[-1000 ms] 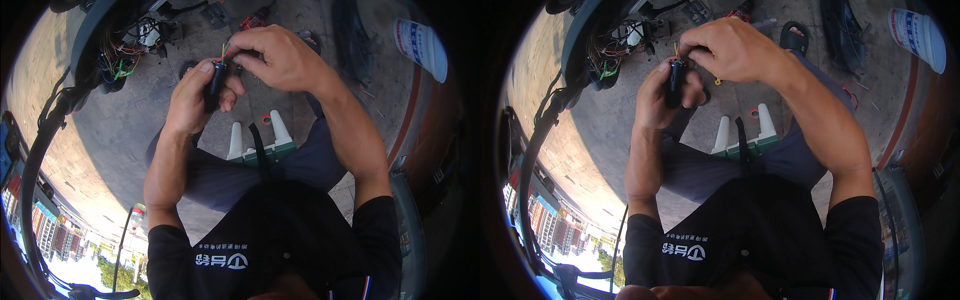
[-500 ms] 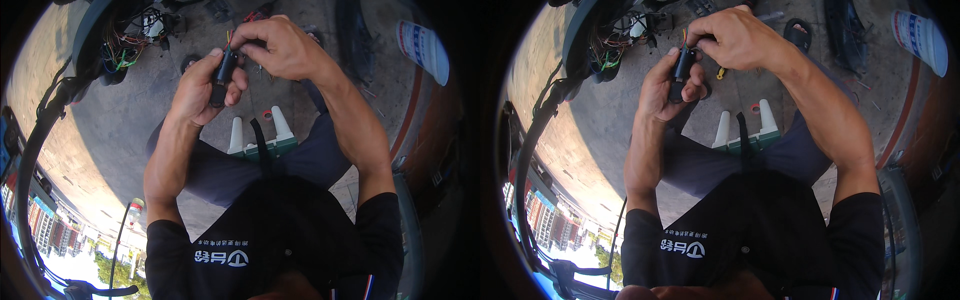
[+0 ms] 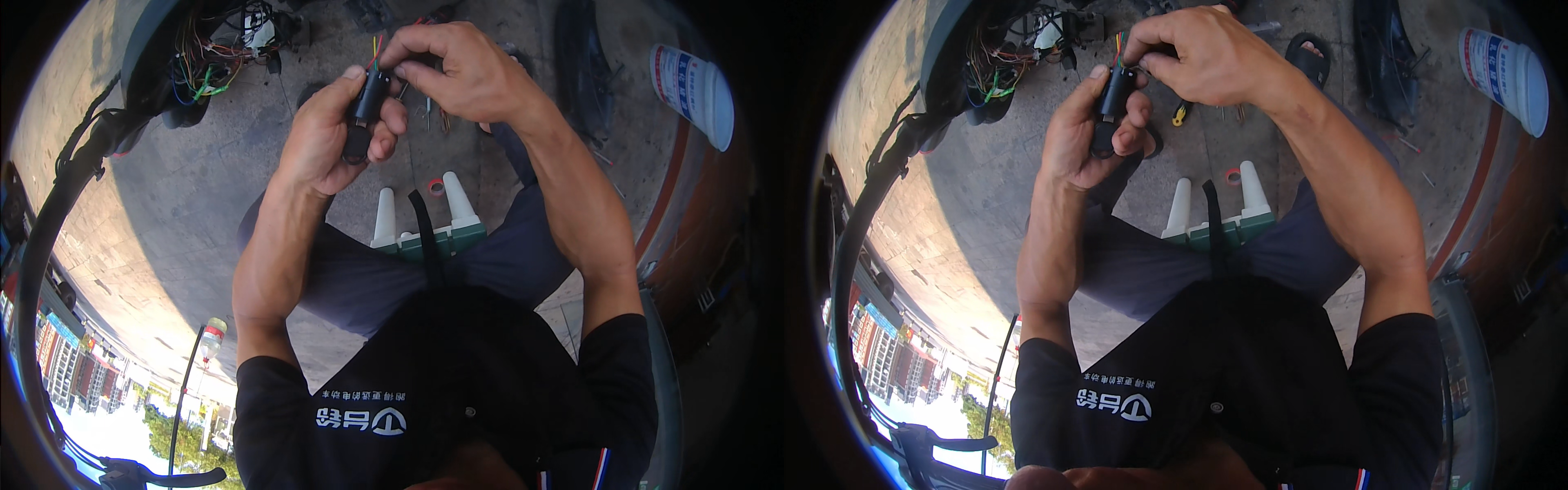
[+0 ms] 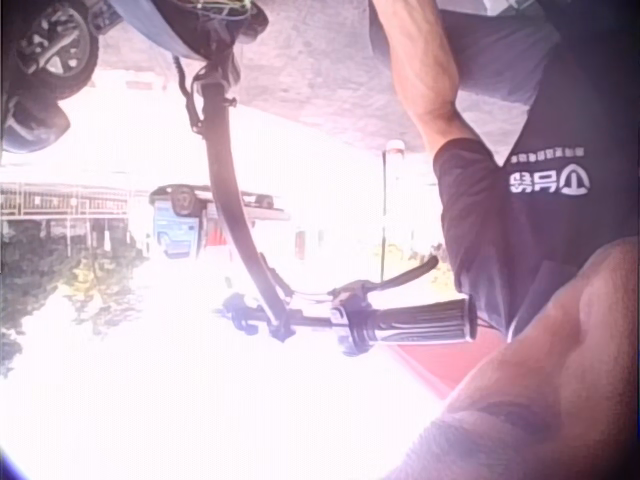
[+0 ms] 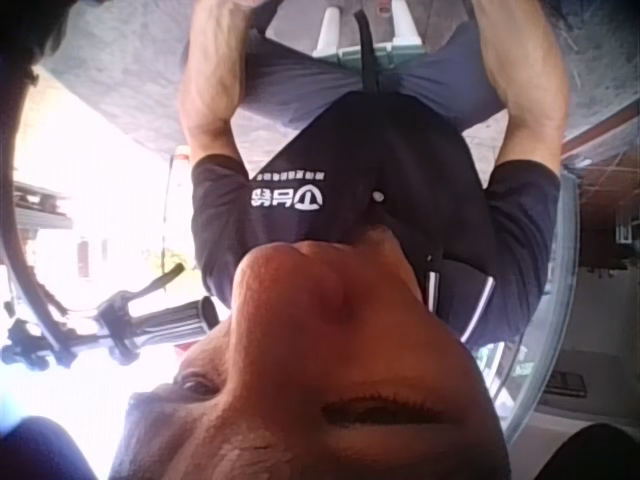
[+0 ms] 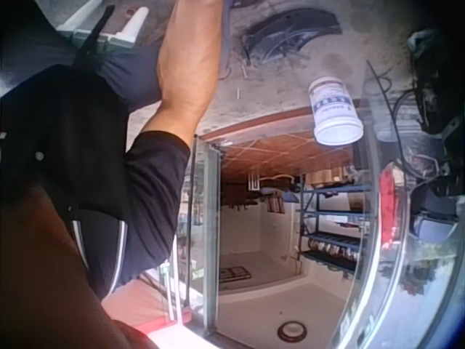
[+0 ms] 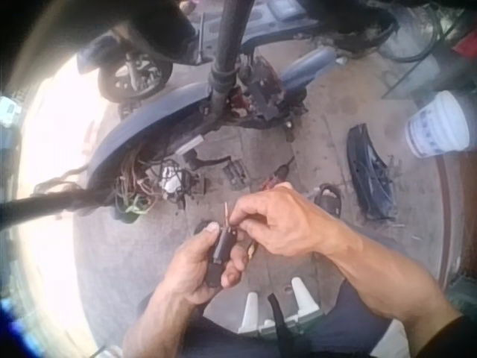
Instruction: The person sits on a small stool and uses a screwdriver to tighten the terminals of a small electrical connector. They repeatedly adjust the wires and the connector housing while seated.
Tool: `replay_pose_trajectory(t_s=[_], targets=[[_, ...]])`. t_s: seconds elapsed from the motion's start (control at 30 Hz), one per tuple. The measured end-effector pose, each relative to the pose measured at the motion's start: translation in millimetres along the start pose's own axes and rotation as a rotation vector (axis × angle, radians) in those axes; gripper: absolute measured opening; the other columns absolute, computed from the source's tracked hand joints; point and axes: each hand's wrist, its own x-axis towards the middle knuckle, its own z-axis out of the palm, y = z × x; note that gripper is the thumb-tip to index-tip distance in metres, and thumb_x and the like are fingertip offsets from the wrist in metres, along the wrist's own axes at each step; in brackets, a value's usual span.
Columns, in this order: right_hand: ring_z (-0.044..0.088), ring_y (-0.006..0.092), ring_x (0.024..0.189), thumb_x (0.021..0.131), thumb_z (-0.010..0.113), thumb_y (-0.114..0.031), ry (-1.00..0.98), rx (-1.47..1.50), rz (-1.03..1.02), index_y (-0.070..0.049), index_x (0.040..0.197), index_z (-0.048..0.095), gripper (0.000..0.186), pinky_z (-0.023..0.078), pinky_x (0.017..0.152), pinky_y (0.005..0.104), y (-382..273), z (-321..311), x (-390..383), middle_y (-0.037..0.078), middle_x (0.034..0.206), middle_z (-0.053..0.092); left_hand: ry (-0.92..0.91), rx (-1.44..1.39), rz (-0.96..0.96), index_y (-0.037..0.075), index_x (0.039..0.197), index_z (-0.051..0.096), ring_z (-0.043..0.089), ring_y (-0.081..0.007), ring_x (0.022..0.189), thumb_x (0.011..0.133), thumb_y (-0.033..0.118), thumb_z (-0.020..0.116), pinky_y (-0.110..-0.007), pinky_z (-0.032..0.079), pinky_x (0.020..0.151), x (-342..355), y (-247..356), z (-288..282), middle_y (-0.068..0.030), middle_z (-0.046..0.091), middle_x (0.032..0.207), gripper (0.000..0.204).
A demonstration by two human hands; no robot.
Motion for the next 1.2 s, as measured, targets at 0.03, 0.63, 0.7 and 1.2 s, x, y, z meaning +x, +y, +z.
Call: replay_pose_trajectory(t_s=[0.03, 0.63, 0.7, 1.2], targets=[[0.071, 0.0190, 0.086, 0.091, 0.062, -0.001, -0.005, 0.020, 0.009, -0.001, 0.104, 0.069, 0.015, 0.054, 0.076, 0.0319, -0.3, 0.3, -0.1, 0.010, 0.090, 0.072, -0.004, 0.011, 0.007, -0.003, 0.117, 0.051, 0.056, -0.0145, 0.051, 0.108, 0.038, 0.034, -0.025, 0.047, 0.049, -1.2, 0.2, 0.0, -0.0140, 0.064, 0.079, 0.045], [0.072, 0.0197, 0.085, 0.091, 0.061, -0.006, 0.023, 0.072, 0.022, -0.003, 0.105, 0.071, 0.018, 0.055, 0.077, 0.0330, -2.3, -0.6, -1.9, 0.009, 0.090, 0.074, -0.023, 0.030, 0.014, -0.002, 0.119, 0.052, 0.054, -0.0160, 0.049, 0.108, 0.039, 0.034, -0.031, 0.051, 0.055, -2.9, 1.1, 0.9, -0.0136, 0.063, 0.078, 0.046], [0.071, 0.0192, 0.085, 0.091, 0.061, -0.006, 0.025, 0.084, 0.023, -0.003, 0.106, 0.071, 0.018, 0.055, 0.077, 0.0329, -2.7, 0.1, -2.4, 0.009, 0.090, 0.074, -0.029, 0.071, 0.027, -0.002, 0.120, 0.052, 0.054, -0.0165, 0.050, 0.108, 0.040, 0.034, -0.035, 0.052, 0.058, -3.1, 0.7, 0.1, -0.0130, 0.063, 0.079, 0.046], [0.064, 0.0063, 0.084, 0.097, 0.060, -0.010, 0.273, 0.127, 0.215, -0.004, 0.115, 0.067, 0.021, 0.051, 0.071, 0.0240, 5.2, -13.6, -5.5, 0.001, 0.089, 0.069, -0.044, 0.165, 0.212, -0.002, 0.139, 0.046, 0.057, -0.0203, 0.068, 0.101, 0.068, 0.021, -0.040, 0.053, 0.061, 0.8, -2.0, 1.8, -0.0161, 0.064, 0.100, 0.084]])
